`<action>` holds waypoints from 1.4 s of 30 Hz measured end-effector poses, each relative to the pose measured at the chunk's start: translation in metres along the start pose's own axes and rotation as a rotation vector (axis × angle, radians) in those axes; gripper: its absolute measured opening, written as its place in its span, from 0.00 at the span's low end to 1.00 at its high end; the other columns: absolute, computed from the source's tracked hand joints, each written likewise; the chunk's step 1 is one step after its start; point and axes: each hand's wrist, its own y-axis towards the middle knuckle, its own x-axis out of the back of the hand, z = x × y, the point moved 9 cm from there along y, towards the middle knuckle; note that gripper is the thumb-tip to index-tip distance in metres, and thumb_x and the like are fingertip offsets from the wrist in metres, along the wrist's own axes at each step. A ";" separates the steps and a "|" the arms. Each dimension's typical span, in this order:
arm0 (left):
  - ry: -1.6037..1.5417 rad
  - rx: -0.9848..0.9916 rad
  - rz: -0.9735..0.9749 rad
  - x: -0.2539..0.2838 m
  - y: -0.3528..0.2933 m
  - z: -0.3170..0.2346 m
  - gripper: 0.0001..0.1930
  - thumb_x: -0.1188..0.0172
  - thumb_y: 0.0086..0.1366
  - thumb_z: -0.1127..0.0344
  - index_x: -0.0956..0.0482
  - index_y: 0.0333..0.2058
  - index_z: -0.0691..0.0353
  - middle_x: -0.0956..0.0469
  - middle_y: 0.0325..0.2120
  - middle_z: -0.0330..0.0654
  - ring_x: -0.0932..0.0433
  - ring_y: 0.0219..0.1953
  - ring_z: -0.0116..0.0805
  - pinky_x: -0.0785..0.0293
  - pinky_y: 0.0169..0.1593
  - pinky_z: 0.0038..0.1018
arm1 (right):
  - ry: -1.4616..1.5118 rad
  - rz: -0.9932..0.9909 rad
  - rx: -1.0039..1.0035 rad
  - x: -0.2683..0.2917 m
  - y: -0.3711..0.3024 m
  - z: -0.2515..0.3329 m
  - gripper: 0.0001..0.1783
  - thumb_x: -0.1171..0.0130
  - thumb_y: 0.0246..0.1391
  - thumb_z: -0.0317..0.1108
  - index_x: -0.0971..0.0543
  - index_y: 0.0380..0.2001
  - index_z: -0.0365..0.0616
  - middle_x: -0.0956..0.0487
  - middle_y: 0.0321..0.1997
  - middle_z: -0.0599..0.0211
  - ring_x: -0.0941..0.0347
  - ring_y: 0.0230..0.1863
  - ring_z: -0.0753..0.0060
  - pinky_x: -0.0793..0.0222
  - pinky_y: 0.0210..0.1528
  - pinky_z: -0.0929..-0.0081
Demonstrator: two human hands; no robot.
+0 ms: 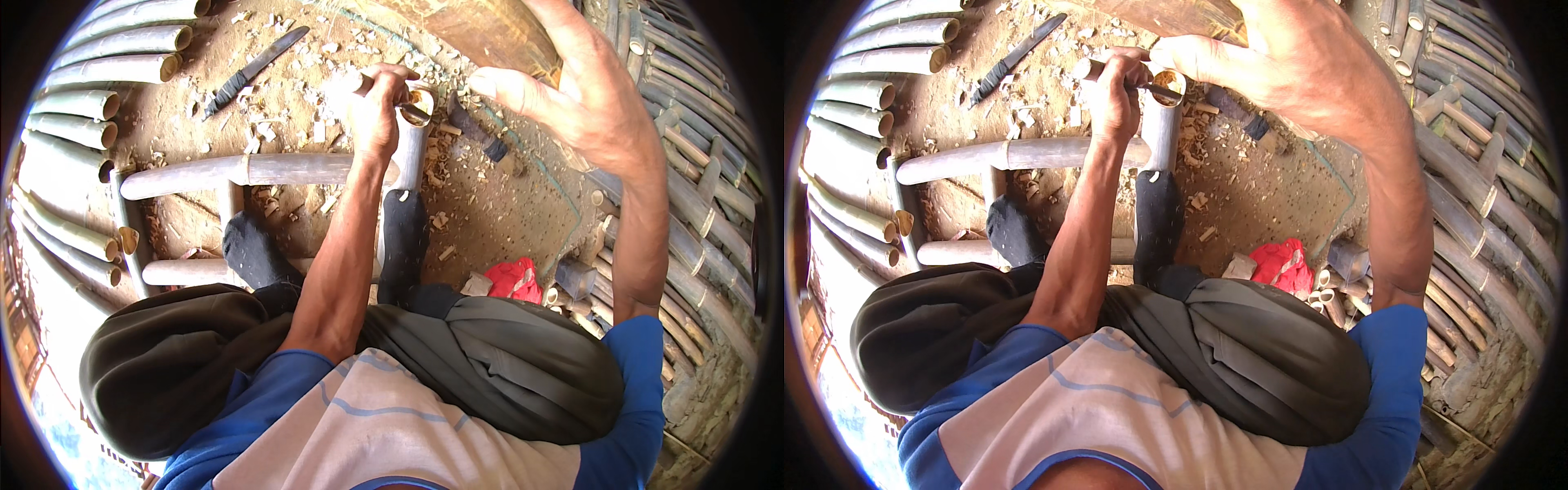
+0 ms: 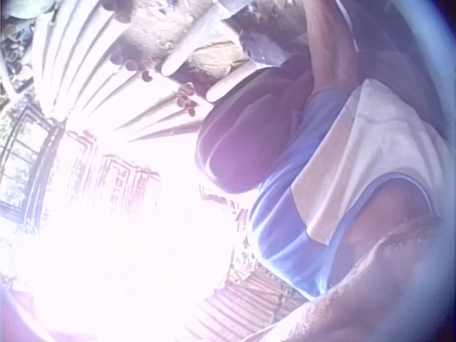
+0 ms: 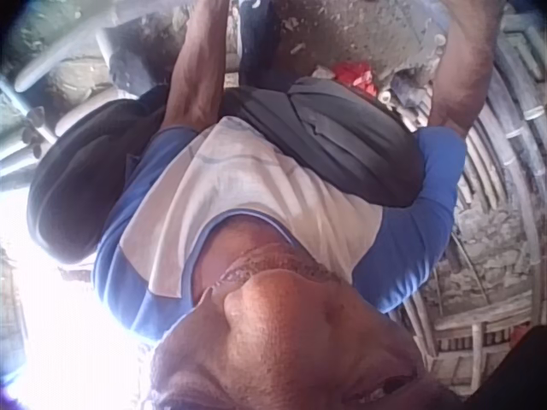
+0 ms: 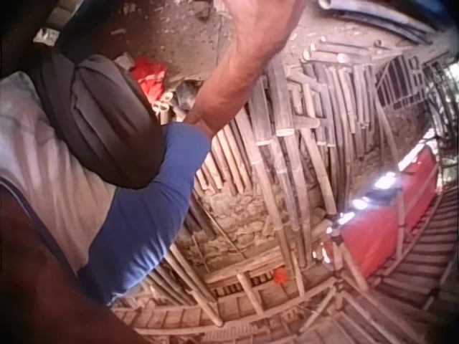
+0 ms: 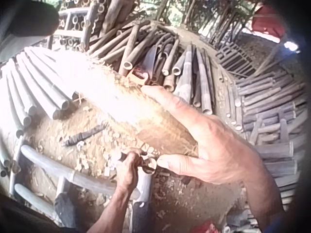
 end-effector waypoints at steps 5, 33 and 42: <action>-0.029 0.038 0.022 0.002 0.002 0.004 0.08 0.44 0.63 0.69 0.23 0.33 0.69 0.36 0.21 0.30 0.38 0.26 0.25 0.34 0.37 0.26 | -0.097 0.053 -0.146 0.002 -0.001 0.003 0.53 0.35 0.52 0.27 0.54 0.75 0.35 0.49 0.78 0.44 0.48 0.77 0.52 0.53 0.79 0.59; 0.287 -0.068 -0.022 0.005 0.000 0.025 0.11 0.39 0.68 0.63 0.18 0.33 0.67 0.21 0.28 0.42 0.26 0.30 0.29 0.28 0.34 0.29 | -0.521 0.288 -0.374 -0.041 -0.023 -0.014 0.37 0.37 0.58 0.46 0.33 0.67 0.43 0.30 0.67 0.46 0.30 0.65 0.47 0.33 0.68 0.59; 0.346 0.089 0.161 -0.014 0.005 0.028 0.09 0.40 0.69 0.61 0.17 0.35 0.60 0.18 0.32 0.41 0.24 0.32 0.24 0.26 0.38 0.25 | -0.189 -0.120 -0.199 -0.006 -0.023 0.017 0.39 0.34 0.56 0.42 0.35 0.69 0.48 0.30 0.68 0.50 0.26 0.62 0.48 0.30 0.67 0.58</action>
